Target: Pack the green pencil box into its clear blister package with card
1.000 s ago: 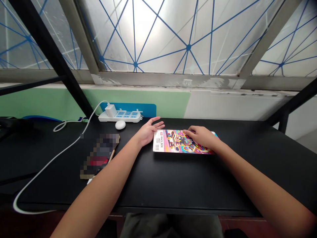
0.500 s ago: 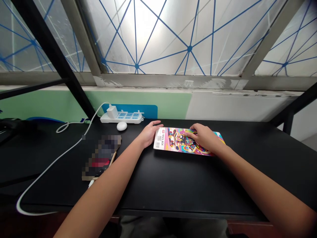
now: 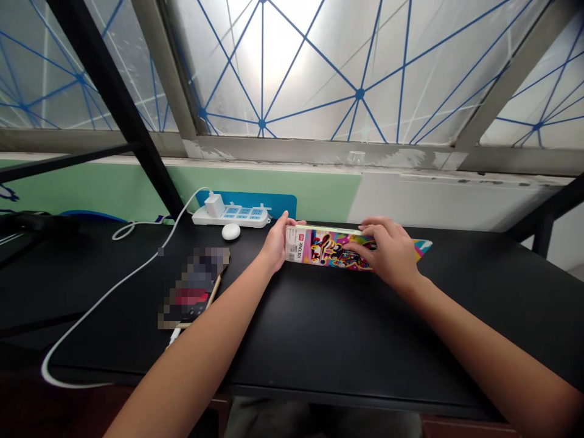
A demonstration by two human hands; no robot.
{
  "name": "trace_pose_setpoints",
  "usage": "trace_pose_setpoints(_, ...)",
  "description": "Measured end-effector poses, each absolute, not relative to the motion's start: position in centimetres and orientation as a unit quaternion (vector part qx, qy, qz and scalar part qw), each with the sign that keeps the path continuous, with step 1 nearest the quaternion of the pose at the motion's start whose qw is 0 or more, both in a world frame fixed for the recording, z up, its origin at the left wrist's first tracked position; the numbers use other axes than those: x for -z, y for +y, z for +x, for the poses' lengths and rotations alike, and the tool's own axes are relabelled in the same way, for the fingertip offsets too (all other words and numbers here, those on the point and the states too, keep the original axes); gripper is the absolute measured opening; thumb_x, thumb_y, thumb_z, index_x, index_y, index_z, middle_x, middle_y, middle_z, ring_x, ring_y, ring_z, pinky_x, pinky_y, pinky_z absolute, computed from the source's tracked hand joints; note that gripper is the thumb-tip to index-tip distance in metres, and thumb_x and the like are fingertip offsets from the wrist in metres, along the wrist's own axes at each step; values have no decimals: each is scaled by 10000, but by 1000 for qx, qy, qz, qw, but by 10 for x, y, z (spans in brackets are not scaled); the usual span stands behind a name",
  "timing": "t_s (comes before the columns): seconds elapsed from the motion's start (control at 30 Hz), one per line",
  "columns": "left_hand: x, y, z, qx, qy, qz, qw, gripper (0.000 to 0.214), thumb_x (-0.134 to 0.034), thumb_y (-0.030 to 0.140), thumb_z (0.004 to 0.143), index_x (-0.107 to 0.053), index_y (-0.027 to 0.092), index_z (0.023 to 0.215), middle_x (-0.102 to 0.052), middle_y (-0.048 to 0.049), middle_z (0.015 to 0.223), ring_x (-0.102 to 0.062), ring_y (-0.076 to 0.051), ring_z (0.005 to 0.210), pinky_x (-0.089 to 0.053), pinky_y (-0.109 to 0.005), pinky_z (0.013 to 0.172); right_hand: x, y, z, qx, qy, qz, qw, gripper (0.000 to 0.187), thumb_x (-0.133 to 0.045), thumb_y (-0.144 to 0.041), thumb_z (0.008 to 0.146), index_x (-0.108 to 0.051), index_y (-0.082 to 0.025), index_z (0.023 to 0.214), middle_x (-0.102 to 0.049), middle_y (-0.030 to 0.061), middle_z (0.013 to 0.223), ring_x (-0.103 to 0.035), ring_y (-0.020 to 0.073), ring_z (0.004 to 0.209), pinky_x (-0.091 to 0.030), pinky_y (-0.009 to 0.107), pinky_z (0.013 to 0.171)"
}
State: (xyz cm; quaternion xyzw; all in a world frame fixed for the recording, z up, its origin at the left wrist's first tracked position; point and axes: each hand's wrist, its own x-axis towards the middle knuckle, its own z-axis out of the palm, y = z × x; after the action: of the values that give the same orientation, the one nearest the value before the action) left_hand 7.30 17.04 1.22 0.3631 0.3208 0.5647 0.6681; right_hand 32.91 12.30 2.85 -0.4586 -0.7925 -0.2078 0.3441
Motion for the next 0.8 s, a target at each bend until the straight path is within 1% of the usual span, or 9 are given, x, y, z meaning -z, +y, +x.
trace_pose_setpoints(0.1, -12, 175, 65, -562, 336, 403, 639, 467, -584, 650, 839, -566, 186, 788, -712, -76, 1071, -699, -217, 870, -529, -334, 781, -30, 107, 313, 247, -833, -376, 323, 148, -609, -341, 943, -595, -218, 861, -696, 117, 1139, -644, 267, 1010, -485, 430, 924)
trace_pose_setpoints(0.2, -11, 178, 55, -529, 370, 497, 580, 439, -546, 614, 864, -609, 180, 860, -703, -77, 1065, -692, -210, 869, -514, -348, 834, -24, 95, 293, 263, -876, -326, 239, 87, -576, -222, 945, -605, -188, 871, -689, 137, 1145, -645, 262, 934, -507, 426, 876)
trace_pose_setpoints(0.3, -14, 174, 48, -415, 416, 674, 447, 396, -551, 568, 871, -668, 191, 902, -711, -56, 1012, -664, -230, 939, -486, -349, 874, -14, 91, 277, 232, -905, -313, 172, 59, -567, -155, 910, -621, -176, 899, -667, 150, 1176, -622, 305, 1000, -516, 446, 852)
trace_pose_setpoints(0.4, -19, 164, 48, -275, 459, 793, 292, 385, -574, 580, 855, -709, 229, 939, -719, -34, 983, -642, -246, 941, -471, -344, 834, -8, 95, 276, 180, -923, -300, 162, 91, -562, -126, 891, -625, -188, 915, -633, 156, 1245, -586, 327, 1102, -503, 481, 899)
trace_pose_setpoints(0.47, -21, 160, 51, -234, 472, 816, 239, 423, -543, 604, 868, -713, 245, 1014, -718, -39, 1035, -639, -254, 960, -471, -346, 826, -9, 99, 282, 122, -933, -295, 168, 33, -591, -194, 904, -622, -202, 898, -615, 152, 1276, -577, 321, 1131, -493, 499, 927)
trace_pose_setpoints(0.57, -20, 158, 56, -227, 479, 824, 200, 454, -527, 593, 882, -701, 242, 1112, -708, -57, 1119, -627, -267, 1033, -468, -350, 867, -15, 105, 293, 17, -934, -302, 189, 154, -618, -354, 922, -622, -222, 844, -608, 125, 1305, -577, 304, 1166, -480, 501, 961)
trace_pose_setpoints(0.67, -17, 160, 58, -228, 480, 826, 191, 458, -540, 594, 878, -702, 249, 1131, -711, -54, 1117, -635, -261, 1029, -476, -339, 859, -22, 112, 306, -63, -921, -324, 205, 209, -586, -416, 940, -627, -233, 846, -647, 101, 1267, -607, 283, 1155, -482, 471, 959)
trace_pose_setpoints(0.73, -17, 162, 57, -227, 478, 826, 195, 474, -543, 618, 872, -706, 256, 1132, -711, -50, 1122, -641, -257, 1025, -482, -333, 852, -26, 120, 316, -84, -900, -370, 214, 263, -611, -485, 907, -634, -235, 985, -655, 111, 1258, -617, 296, 1145, -478, 474, 962)
trace_pose_setpoints(0.8, -17, 162, 56, -225, 477, 826, 197, 500, -540, 643, 867, -706, 260, 1142, -706, -50, 1149, -637, -260, 1048, -480, -337, 872, -27, 129, 329, -88, -876, -430, 200, 539, -675, -587, 818, -585, -220, 1203, -629, 138, 1302, -601, 332, 1164, -458, 503, 988)
